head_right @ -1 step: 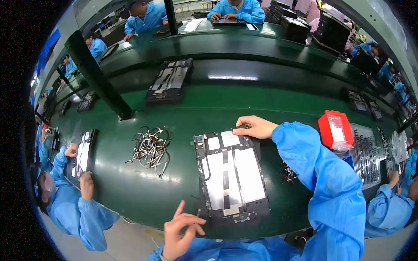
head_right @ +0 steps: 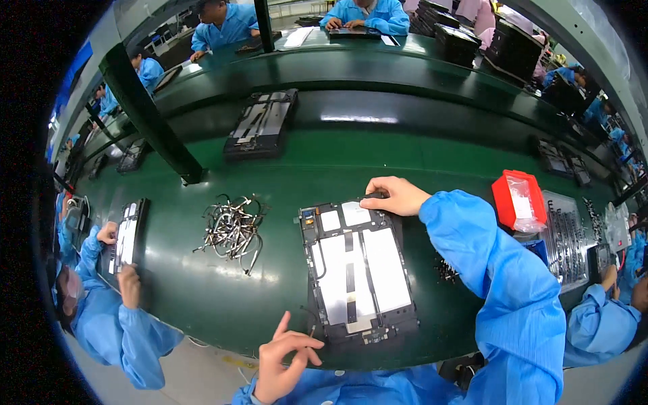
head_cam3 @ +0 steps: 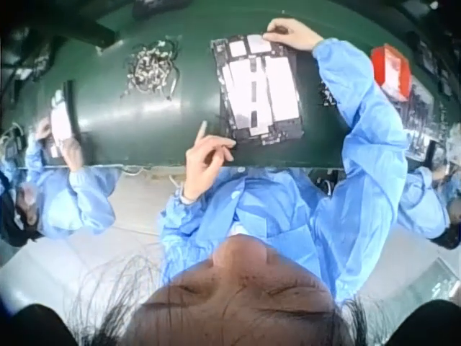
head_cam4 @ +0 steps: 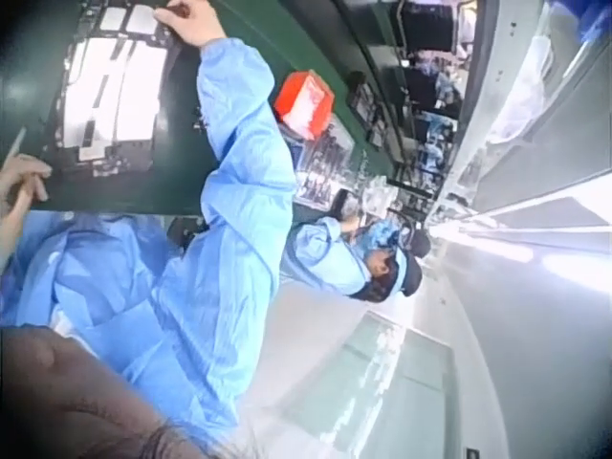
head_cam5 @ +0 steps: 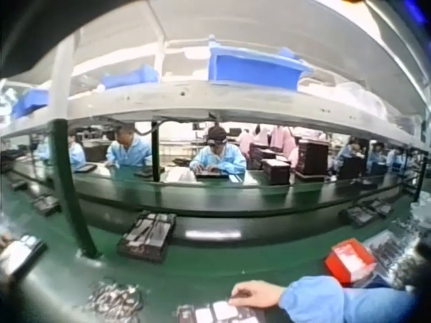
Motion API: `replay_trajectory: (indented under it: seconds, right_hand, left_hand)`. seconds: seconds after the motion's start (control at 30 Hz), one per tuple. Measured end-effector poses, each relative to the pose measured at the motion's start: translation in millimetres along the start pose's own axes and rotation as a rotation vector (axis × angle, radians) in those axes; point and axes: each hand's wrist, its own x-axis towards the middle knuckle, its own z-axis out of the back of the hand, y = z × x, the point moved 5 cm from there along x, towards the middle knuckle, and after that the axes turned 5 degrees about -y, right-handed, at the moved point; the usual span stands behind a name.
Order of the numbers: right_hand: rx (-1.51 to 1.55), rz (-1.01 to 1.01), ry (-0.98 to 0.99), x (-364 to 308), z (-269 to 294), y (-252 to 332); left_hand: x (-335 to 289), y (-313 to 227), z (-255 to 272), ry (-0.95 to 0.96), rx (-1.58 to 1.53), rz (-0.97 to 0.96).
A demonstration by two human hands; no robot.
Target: The person assembles internal components and connects flexible ribbon cables into a device housing by hand.
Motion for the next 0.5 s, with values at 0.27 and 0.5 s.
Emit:
replay_trajectory:
  seconds: [0.27, 0.5]
  right_hand:
    - [-0.241, 0.095, -0.544, -159, -82, 65]
    - [0.251, 0.009, -0.445, -195, -158, 47]
  left_hand:
    - [5, 36, 1, -0.023, -0.349, 0.145]
    - [9, 28, -33, 0.137, -0.265, 0.063]
